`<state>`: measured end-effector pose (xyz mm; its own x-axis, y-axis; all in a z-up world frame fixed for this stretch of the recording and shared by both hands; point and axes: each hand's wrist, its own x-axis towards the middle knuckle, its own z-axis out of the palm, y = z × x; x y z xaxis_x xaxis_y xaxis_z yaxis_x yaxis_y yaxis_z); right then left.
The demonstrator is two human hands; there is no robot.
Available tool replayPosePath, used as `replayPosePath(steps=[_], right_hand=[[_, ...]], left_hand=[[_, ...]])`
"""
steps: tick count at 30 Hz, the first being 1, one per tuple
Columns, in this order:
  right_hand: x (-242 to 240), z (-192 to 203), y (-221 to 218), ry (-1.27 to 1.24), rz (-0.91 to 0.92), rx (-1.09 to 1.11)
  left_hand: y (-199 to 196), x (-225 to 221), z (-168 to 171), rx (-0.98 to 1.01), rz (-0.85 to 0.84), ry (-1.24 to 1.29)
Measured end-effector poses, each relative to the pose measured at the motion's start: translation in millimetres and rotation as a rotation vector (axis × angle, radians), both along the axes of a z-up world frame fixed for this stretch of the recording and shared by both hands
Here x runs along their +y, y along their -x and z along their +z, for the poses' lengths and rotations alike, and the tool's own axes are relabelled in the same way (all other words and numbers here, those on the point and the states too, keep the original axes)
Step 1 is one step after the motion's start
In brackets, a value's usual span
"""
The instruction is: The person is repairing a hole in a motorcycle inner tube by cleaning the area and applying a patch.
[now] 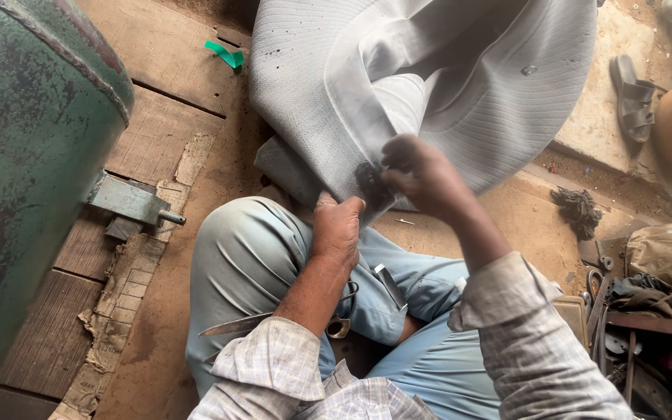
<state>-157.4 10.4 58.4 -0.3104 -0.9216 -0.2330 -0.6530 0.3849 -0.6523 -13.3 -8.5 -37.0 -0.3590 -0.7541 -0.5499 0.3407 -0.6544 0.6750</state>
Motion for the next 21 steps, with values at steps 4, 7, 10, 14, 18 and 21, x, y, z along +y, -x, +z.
replayPosePath(steps=[4, 7, 10, 14, 18, 21], right_hand=[[25.4, 8.6, -2.4, 0.171, -0.021, 0.039], [49.8, 2.7, -18.6, 0.256, -0.04, 0.021], [71.8, -11.1, -44.6, 0.305, -0.054, -0.235], [92.6, -14.9, -92.4, 0.245, 0.107, -0.216], [99.0, -19.0, -134.0, 0.234, 0.314, -0.207], [97.6, -13.0, -161.8, 0.179, 0.38, -0.233]], left_hand=[[-4.9, 1.6, 12.1, -0.056, -0.046, -0.007], [-21.6, 6.2, 34.6, -0.058, 0.038, 0.055], [-62.6, 2.9, 59.1, -0.065, 0.042, 0.288], [-133.7, -9.0, 77.3, 0.025, 0.142, 0.533], [-194.4, -15.1, 79.4, -0.027, 0.193, 0.592], [-221.9, -4.4, 66.0, -0.232, 0.15, 0.605]])
